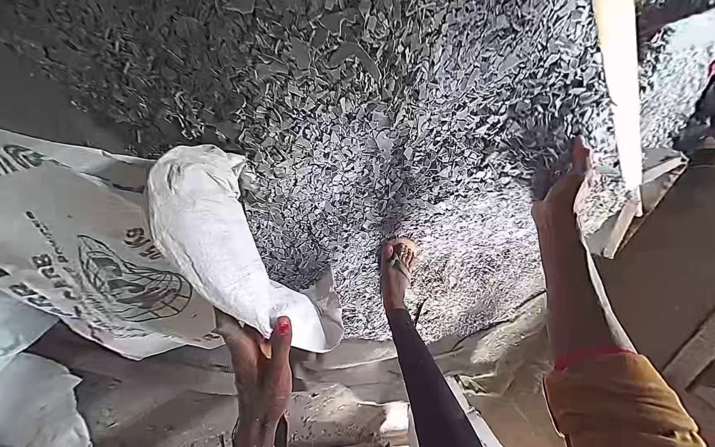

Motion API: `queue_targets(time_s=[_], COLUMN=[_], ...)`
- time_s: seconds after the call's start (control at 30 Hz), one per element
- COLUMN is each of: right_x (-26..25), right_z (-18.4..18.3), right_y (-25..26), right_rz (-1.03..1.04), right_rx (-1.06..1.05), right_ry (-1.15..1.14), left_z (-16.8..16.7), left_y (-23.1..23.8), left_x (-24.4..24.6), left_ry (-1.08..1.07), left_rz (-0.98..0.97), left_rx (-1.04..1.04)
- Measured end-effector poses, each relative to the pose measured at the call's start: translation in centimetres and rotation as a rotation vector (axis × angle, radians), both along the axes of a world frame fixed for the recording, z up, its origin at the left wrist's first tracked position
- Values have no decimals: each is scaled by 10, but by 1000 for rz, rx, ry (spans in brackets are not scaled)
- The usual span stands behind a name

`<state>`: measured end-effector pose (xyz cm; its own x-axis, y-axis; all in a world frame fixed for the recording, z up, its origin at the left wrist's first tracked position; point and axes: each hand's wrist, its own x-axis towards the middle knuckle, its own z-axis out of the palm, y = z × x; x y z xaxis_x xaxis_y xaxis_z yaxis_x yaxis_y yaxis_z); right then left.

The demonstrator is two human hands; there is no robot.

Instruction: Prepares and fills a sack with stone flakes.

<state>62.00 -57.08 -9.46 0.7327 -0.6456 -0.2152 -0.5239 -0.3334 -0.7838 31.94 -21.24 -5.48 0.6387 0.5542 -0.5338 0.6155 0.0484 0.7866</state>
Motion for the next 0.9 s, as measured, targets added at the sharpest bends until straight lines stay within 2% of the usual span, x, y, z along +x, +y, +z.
queue_targets(time_s=[0.17,0.27,0.4,0.53,0.6,0.67,0.7,0.73,0.77,0.83,0.9], right_x=[-14,-35,-81,-149,-177,-189,-187,-180,-168,-127,-69], right_z=[-11,-27,-45,-48,-38,-20,-14,-9,-4,1,-2], right_y=[52,107,180,246,270,280,278,272,261,217,153], right_rz=[118,224,379,678,856,1033,1121,1165,1167,1063,806], right_rx=[219,282,230,312,567,984,1111,1081,917,327,-218], right_ry=[37,181,284,350,456,599,680,663,581,323,119], left_z=[-5,-6,-10,-13,-13,-15,-16,-16,-14,-10,-10], left_y=[-6,-8,-18,-18,-15,-8,-6,-4,-2,-1,1], left_x=[3,8,16,17,16,12,10,10,10,8,5], left_ry=[-79,-105,-119,-137,-148,-184,-203,-219,-225,-207,-208], left_rz=[-14,-12,-6,-10,-8,-15,-15,-18,-20,-15,0], left_rx=[1,15,84,144,159,177,178,176,173,175,157])
